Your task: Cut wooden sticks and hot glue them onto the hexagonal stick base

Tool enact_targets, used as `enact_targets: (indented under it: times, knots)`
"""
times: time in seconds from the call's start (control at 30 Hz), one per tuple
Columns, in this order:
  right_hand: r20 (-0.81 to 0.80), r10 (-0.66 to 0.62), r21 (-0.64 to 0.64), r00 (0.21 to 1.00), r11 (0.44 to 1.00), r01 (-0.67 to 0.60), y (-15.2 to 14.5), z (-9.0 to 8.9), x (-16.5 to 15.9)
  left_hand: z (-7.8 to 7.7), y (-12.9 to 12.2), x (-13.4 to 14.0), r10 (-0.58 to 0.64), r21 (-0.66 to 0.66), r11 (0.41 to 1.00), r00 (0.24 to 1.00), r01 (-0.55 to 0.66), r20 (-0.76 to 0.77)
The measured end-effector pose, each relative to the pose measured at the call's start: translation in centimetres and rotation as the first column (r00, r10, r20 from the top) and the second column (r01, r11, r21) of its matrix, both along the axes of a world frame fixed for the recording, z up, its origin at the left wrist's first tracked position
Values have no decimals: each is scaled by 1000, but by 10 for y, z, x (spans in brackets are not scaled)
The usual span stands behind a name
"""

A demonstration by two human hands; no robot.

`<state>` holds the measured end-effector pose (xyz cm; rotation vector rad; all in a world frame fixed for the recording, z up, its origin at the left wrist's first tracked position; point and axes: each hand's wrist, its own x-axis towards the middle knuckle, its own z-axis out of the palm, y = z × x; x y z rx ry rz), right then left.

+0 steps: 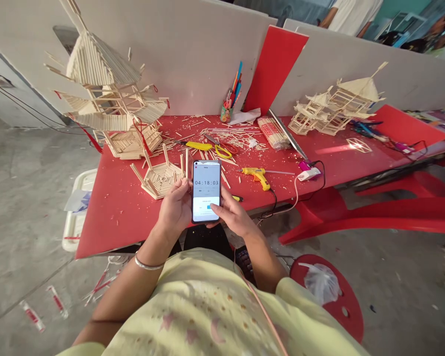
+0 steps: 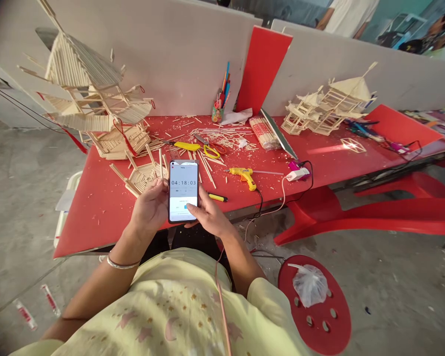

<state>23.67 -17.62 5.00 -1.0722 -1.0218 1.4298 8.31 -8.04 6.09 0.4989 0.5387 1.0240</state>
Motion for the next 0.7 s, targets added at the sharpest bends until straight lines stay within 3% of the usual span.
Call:
enact_targets:
  times: [0.53, 0.7]
  knots:
    - [-147, -47, -16, 988, 999, 45, -2, -9, -6, -14, -4, -16, -336, 99, 939, 939, 329, 69]
    - [-146, -15, -17, 989, 1000, 13, -3, -8, -2, -18, -2, -17, -354, 91, 934, 931, 346, 94]
